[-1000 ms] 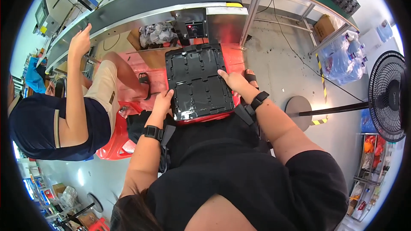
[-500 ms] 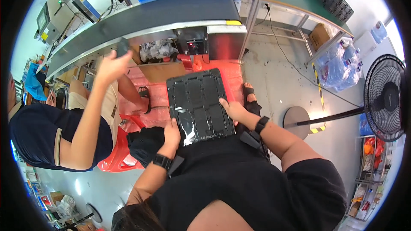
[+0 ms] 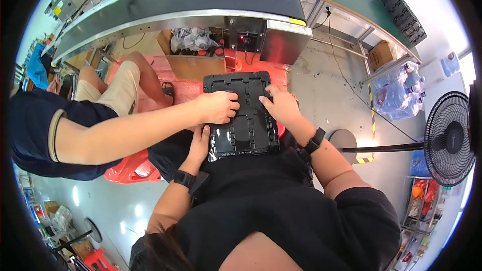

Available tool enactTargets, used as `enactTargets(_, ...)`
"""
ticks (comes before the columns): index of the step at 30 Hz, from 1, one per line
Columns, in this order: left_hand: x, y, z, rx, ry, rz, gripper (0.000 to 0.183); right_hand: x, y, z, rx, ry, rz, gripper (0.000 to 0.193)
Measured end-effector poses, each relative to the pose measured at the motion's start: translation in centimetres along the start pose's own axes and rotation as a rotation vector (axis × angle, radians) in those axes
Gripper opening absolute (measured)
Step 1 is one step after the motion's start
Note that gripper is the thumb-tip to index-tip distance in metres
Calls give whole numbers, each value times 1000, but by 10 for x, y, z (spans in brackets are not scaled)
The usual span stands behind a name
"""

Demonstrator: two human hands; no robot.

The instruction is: Assembling and inspecting black plastic electronic housing components at a workstation.

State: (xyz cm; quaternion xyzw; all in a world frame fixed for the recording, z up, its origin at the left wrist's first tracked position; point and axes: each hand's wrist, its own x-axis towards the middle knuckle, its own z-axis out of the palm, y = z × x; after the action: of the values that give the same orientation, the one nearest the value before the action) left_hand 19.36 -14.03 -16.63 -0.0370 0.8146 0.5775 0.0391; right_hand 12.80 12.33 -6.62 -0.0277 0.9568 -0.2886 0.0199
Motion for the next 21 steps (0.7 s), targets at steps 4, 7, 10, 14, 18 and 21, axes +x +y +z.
enactTargets(4,4,6,-7,-138,-96,-163,42,-1,-9,19,-18,-28,-77,58)
enactTargets(7,7,-5,-21,-208,-108,-156,38,-2,-24,33,-109,-174,-212,84)
enactTargets(10,-2,5,-44,-158,86,32,30,0,-37,40,-229,-265,-222,95)
enactTargets(14,-9,-8,-91,316,423,259,26,6,-55,30,-412,-326,-187,103)
enactTargets(18,-18,-43,-97,695,688,135,33,20,-59,20,-419,-358,-257,112)
enactTargets(21,-22,-39,-91,801,702,189,39,33,-77,28,-478,-376,-362,115)
